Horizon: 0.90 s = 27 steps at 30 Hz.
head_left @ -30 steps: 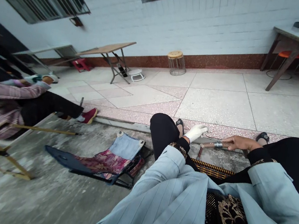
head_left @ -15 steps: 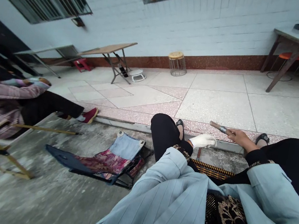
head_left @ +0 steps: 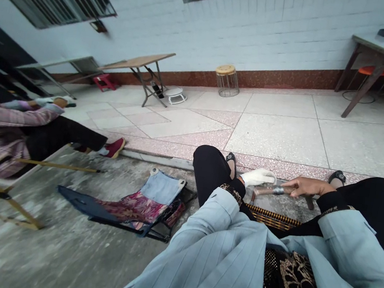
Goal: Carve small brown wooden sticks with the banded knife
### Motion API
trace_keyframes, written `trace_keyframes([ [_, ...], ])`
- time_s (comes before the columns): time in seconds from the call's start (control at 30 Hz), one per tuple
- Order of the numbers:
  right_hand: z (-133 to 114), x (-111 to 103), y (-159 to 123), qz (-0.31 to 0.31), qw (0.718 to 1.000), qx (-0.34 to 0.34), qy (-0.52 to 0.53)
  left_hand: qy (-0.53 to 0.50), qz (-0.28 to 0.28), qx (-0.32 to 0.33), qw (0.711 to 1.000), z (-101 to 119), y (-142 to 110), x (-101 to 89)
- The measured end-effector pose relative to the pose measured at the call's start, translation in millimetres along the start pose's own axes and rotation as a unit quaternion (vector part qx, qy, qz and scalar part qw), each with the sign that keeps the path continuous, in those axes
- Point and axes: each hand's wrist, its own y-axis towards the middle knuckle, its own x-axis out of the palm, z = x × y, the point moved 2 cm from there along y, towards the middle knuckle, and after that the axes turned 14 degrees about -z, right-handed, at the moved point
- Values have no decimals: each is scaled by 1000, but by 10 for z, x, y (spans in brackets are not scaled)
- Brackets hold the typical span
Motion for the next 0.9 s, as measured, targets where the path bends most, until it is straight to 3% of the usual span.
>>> trace_keyframes([
  [0.1,-135,-61,-80,65,992,-60,92,-43,45,17,998,-13,11,-12],
  [0.2,-162,-131,-124,247,957,-63,140,-66,33,18,997,-9,21,48],
  [0.3,-74,-180,-105,372,918,-13,135,-63,-14,-7,998,17,30,144],
  [0.43,122,-238,-41,419,900,97,72,-43,-49,-39,997,106,16,228],
  [0.53,227,-240,-3,407,895,182,-10,-26,-46,-55,997,210,-36,235],
  [0.67,257,-160,49,324,910,234,-106,-4,-26,-66,997,347,-118,210],
  [0.9,127,0,56,143,961,171,-163,10,17,-64,998,510,-193,148],
])
